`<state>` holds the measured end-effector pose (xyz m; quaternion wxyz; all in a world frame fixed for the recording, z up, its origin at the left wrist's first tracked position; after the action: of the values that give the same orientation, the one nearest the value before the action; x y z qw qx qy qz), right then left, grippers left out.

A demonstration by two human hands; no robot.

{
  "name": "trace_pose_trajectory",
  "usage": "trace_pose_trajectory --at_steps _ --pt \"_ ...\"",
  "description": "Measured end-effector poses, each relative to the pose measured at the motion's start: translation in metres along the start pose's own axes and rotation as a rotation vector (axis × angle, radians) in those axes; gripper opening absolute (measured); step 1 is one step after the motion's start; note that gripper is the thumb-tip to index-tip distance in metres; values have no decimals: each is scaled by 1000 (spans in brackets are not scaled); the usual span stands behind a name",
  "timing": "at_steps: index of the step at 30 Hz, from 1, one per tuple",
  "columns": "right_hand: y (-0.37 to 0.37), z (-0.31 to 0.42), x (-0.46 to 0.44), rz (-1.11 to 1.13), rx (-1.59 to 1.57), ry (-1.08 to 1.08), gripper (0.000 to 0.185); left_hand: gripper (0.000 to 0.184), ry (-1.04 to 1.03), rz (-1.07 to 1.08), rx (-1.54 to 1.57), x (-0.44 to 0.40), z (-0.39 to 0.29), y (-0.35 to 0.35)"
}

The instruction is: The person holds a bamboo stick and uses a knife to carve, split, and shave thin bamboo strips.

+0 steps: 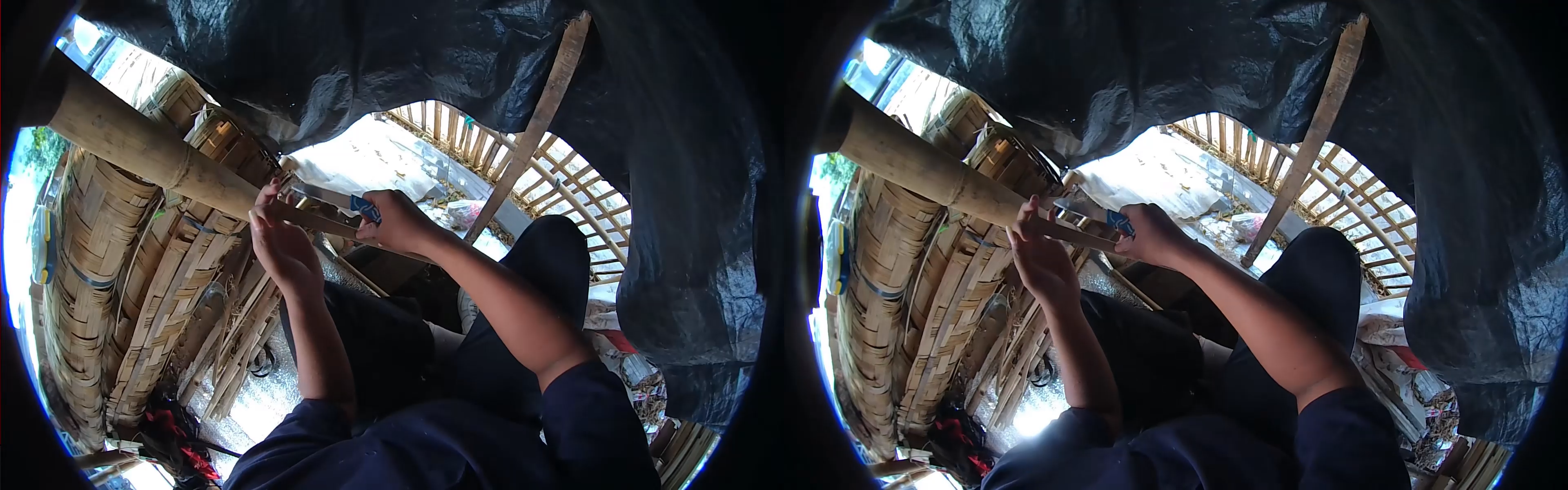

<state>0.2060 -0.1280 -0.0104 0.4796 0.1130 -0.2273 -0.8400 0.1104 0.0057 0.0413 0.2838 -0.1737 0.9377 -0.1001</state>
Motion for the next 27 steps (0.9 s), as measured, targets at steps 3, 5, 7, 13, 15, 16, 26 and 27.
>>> trace_pose_trajectory --at_steps 3,5,7,13,15,16,26,27 --pt "-1 -1 -2 51 -179 -51 26 40 -103 -211 15 9 1 -1" --pt "1 4 -5 12 -103 7 26 32 -136 -245 55 16 6 6" --pt "5 9 -7 7 -114 -9 24 29 -177 -207 80 11 -4 -3" --pt "25 8 -17 -357 -72 27 24 37 57 -97 -75 12 4 11" --pt "30 7 -20 -409 -69 18 27 41 169 -19 -245 18 -6 21" --pt "32 9 -19 -412 -68 0 27 46 284 60 -409 19 -9 23" --pt "21 16 -20 -373 -84 62 25 45 1494 743 -1255 118 46 123" --pt "20 15 -20 -391 -57 68 25 59 1565 602 -1262 119 51 120"
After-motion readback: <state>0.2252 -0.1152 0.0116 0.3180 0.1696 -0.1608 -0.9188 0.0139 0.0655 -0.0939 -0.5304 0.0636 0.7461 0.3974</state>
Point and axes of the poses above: each hand's wrist, its own x-axis away from the middle knuckle, its own y-axis out of the back of the hand, z = x × y, the point moved 2 cm from there along -x, towards the middle knuckle, and after that the axes turned 13 degrees about z, right-handed, at the moved point
